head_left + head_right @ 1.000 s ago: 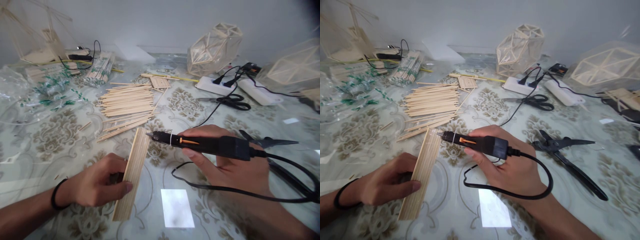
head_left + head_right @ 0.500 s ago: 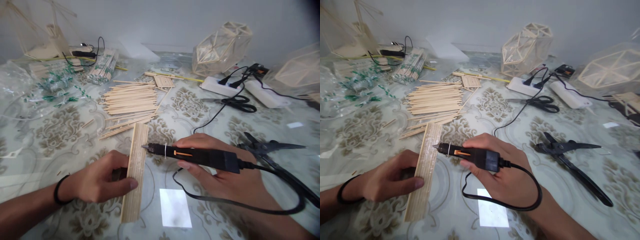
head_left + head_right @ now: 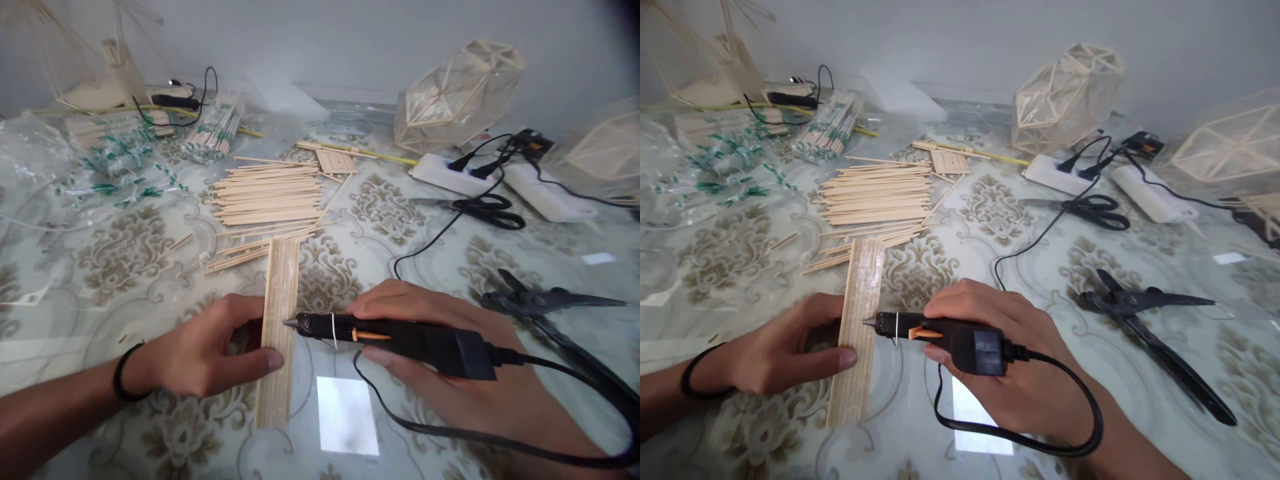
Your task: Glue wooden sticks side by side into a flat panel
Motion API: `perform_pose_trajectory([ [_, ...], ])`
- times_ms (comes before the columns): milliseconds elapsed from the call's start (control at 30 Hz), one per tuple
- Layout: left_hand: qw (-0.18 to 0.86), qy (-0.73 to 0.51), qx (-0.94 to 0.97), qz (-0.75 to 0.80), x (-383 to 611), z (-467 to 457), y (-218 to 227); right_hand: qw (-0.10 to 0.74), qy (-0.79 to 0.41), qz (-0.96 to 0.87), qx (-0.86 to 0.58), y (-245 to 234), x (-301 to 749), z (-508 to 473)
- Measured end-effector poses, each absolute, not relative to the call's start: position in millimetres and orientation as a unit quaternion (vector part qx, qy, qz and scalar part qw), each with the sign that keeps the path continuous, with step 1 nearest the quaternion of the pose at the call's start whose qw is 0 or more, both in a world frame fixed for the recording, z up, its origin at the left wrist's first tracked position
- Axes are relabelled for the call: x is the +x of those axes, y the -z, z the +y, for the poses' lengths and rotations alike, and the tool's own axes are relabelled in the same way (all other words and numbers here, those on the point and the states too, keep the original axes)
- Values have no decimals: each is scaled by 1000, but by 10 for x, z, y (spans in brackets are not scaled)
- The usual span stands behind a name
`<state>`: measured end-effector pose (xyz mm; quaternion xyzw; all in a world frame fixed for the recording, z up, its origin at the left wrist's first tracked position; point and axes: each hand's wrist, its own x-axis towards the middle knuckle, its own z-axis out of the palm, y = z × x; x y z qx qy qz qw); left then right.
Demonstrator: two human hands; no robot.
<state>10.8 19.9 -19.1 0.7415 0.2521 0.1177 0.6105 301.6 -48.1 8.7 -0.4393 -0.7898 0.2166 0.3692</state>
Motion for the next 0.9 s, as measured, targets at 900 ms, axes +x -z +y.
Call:
perform_pose_trajectory([
  [900,783,-147,534,282,144,220,169,381,-293,-768,-424,-56,3034,-456],
])
